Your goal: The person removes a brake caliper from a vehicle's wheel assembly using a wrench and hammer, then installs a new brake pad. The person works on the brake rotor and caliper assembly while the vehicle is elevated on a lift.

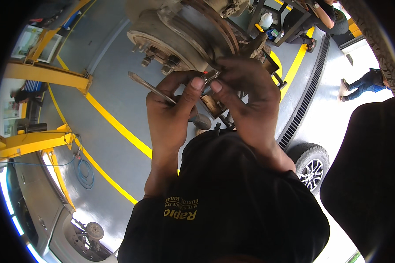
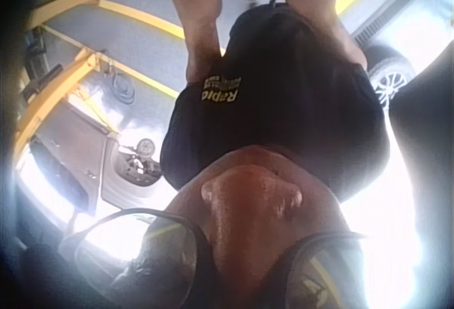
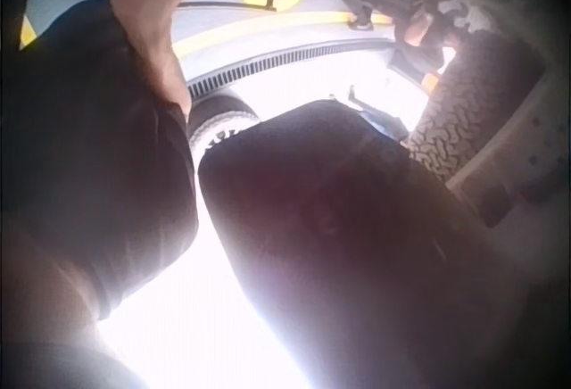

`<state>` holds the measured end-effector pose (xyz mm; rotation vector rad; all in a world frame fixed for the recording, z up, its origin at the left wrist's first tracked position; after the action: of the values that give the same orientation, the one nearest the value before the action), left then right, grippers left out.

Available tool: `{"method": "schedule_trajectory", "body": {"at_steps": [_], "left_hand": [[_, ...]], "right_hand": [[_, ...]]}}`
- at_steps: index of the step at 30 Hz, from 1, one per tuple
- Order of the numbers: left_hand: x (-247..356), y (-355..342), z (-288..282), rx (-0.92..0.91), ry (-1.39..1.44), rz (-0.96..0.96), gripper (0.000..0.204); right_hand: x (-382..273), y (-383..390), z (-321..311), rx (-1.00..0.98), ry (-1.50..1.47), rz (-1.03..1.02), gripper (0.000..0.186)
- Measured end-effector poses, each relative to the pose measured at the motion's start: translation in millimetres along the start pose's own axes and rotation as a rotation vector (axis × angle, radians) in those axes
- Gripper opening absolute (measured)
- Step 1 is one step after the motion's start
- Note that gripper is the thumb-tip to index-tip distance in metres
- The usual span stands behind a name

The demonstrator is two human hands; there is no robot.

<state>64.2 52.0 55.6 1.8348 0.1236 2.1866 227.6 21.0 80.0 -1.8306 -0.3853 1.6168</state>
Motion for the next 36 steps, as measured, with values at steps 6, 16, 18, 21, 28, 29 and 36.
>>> {"method": "schedule_trajectory", "body": {"at_steps": [6,16,18,21,28,29,36], "left_hand": [[14.7,-1.4,5.5,0.001,-0.008,0.109,0.030],[27.1,8.6,12.8,0.024,0.013,0.313,0.029],[29.8,9.6,13.6,0.052,-0.023,0.345,0.029],[33.1,12.1,13.1,0.103,-0.065,0.337,0.026],[39.7,-15.2,0.1,0.391,-0.187,0.472,0.018],[41.6,-22.8,-0.7,0.412,-0.203,0.510,0.017],[59.8,-52.5,-1.1,0.419,-0.169,0.494,0.017]], "right_hand": [[-4.9,-6.2,-0.7,0.085,0.157,-0.318,0.021],[-1.1,-10.7,0.6,0.178,-0.061,-0.430,0.020],[4.5,-10.3,2.1,0.194,-0.130,-0.369,0.020],[12.2,-9.5,4.8,0.178,-0.113,-0.305,0.022],[0.5,-44.1,16.4,-0.037,0.498,-0.643,0.035],[-0.1,-53.2,17.2,-0.027,0.584,-0.703,0.034],[14.4,-94.4,27.8,-0.047,0.575,-0.891,0.027]]}}
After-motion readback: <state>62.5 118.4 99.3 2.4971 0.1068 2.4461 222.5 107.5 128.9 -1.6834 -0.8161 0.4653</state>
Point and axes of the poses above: each hand's wrist, its own y-axis away from the middle knuckle, its own z-axis out of the palm, x = y × z, the point moved 6 cm from there along -y, towards the middle knuckle, and after that the axes turned 15 degrees about -z, right-handed, at the moved point
